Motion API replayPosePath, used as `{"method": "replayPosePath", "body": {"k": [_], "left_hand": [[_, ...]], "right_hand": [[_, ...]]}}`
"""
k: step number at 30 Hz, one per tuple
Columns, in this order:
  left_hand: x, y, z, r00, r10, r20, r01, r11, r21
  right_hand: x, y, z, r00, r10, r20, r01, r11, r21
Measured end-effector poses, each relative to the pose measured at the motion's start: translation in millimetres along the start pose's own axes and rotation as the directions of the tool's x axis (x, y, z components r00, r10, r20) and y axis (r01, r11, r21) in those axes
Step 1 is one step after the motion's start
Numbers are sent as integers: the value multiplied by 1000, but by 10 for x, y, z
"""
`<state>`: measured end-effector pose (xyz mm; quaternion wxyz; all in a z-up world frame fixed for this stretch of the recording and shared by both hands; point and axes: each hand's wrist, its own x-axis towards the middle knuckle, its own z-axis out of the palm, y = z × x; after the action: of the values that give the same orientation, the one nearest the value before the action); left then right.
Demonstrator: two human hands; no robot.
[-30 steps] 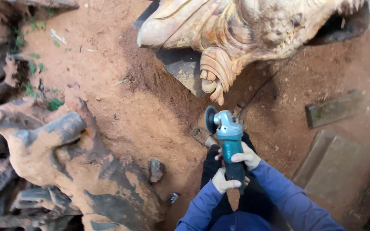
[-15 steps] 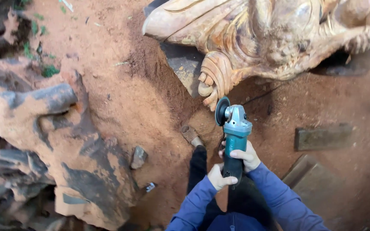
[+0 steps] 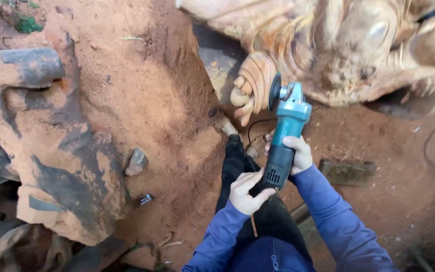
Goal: Using a handheld angle grinder with a sanding disc to smooth the surface of a large, intricate wood sculpture.
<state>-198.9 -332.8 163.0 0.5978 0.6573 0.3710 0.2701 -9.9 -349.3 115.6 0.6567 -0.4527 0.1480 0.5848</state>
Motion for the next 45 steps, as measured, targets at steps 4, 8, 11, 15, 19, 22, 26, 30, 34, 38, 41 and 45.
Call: {"method": "replayPosePath", "body": {"k": [4,8,11,15,19,22,26,30,34,38,41,45], "left_hand": [[349,43,-104,980,174,-95,-163,980,117],[483,-167,-217,977,145,-158,-127,985,120],[574,-422,-240,981,22,-195,-20,1000,12],[845,-474,-455,981,-95,-170,73,989,-132],[987,-463,-409,945,-197,-259,163,975,-149],[966,-578,-270,922,-254,-293,220,965,-143],[1139,-878,-50,951,-293,-96,296,955,16],[1369,-1762,628,825,-561,69,360,428,-829],[2194,-1934,751,573,-820,-20,286,223,-932],[2650,-2210,731,560,-823,-93,155,215,-964],[2826,-2118,615,566,-812,-143,127,257,-958],[2740,-2389,763,570,-808,-151,135,274,-952]], "right_hand": [[181,-90,200,999,26,-31,-27,999,-40],[477,-42,420,995,43,-88,-53,992,-114],[754,-90,518,995,90,-49,-98,978,-183],[1036,-75,579,988,150,-27,-153,974,-167],[1166,-133,740,985,173,-6,-172,973,-155],[1269,-167,798,989,149,0,-144,955,-258],[1666,-333,603,993,-56,-100,-66,434,-899],[2027,-456,1099,984,-20,-175,-151,-605,-782],[2519,-353,1059,992,118,-46,67,-799,-598],[2904,-357,966,977,170,128,213,-785,-581],[2981,-410,1001,979,142,147,201,-792,-577],[3006,-471,920,980,126,153,194,-762,-618]]}}
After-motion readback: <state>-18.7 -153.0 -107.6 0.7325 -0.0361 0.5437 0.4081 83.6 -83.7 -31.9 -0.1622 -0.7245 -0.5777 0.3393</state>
